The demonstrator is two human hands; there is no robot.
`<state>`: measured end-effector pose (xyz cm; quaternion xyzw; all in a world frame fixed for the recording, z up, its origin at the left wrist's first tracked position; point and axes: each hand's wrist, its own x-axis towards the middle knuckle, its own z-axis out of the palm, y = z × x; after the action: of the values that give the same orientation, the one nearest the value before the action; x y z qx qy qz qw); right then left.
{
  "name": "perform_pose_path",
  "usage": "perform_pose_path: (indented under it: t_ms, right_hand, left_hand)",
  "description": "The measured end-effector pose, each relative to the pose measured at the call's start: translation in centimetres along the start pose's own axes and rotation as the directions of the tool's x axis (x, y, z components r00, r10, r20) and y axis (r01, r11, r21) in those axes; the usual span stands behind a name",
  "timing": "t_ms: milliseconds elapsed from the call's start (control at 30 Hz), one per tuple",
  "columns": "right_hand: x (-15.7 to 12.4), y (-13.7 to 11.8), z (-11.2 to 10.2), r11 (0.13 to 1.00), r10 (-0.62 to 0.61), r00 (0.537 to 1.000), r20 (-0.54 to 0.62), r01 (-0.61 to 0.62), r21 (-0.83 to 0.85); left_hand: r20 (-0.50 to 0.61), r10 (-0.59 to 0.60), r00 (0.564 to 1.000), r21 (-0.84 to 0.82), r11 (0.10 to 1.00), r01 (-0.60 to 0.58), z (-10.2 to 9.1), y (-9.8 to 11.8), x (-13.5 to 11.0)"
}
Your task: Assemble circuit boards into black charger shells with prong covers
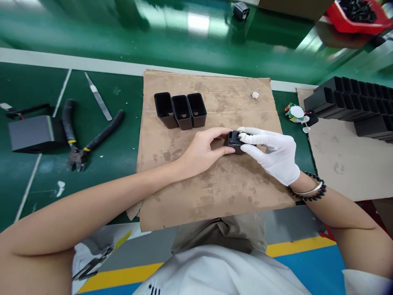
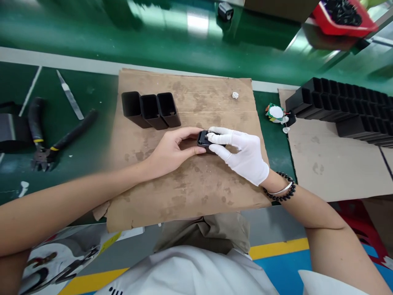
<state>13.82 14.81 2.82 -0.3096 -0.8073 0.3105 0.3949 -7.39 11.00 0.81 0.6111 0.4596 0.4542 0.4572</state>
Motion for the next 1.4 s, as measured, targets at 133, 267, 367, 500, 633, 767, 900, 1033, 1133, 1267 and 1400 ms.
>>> perform_pose_path:
  t_ms: [133, 267, 367, 500, 633, 767, 900, 1033, 1133, 1267, 1400]
  right_hand:
    - [-0.1, 0.1, 0.0, 0.992, -0.082, 0.997, -0.003, 0.081, -0.095]
    - [-0.2, 0.2, -0.1, 0.972, -0.138, 0.990, 0.016, 0.139, -0.190]
    - [-0.1, 0.1, -0.2, 0.940, -0.190, 0.980, 0.056, 0.198, -0.279]
    - [0.1, -0.2, -0.2, 0.915, -0.188, 0.979, 0.078, 0.204, -0.347]
    - [0.3, -0.5, -0.4, 0.920, -0.148, 0.986, 0.075, 0.165, -0.355]
    - [0.7, -0.4, -0.8, 0.940, -0.115, 0.979, 0.165, 0.161, -0.300]
    - [1.2, -0.6, -1.6, 0.969, -0.044, 0.964, 0.262, 0.104, -0.223]
    - [1.4, -1.3, -2.3, 0.968, -0.123, 0.992, 0.031, 0.127, -0.217]
    - [1.2, -0.5, -1.7, 0.956, -0.177, 0.984, -0.009, 0.170, -0.240]
    - [1.0, 1.2, -0.5, 0.965, -0.090, 0.977, 0.192, 0.133, -0.225]
    - [0.8, 1.6, -0.2, 0.973, -0.094, 0.976, 0.197, 0.132, -0.188]
  left_hand:
    - [0.015, -0.027, 1.000, -0.017, 0.999, 0.027, 0.0, 0.3, 0.0]
    - [0.013, -0.012, 1.000, -0.019, 1.000, 0.013, 0.0, 0.3, 0.1]
    - [-0.006, 0.019, 1.000, 0.032, 0.999, -0.019, 0.1, 0.1, 0.1]
    - [-0.008, 0.049, 0.999, 0.059, 0.997, -0.048, 0.2, 0.0, 0.2]
    - [0.000, 0.049, 0.999, 0.038, 0.998, -0.049, 0.2, 0.1, 0.2]
    - [0.016, 0.026, 1.000, 0.040, 0.999, -0.027, 0.1, 0.3, 0.1]
    - [0.025, 0.016, 1.000, 0.027, 0.999, -0.017, 0.0, 0.1, 0.1]
    - [-0.041, 0.082, 0.996, 0.030, 0.996, -0.081, 0.0, -0.1, -0.1]
    - [-0.101, 0.107, 0.989, 0.042, 0.994, -0.103, -0.1, 0.0, -0.2]
    - [-0.106, 0.100, 0.989, 0.025, 0.995, -0.098, -0.3, 0.2, -0.2]
    - [-0.015, 0.156, 0.988, 0.027, 0.987, -0.156, -0.4, 0.1, -0.1]
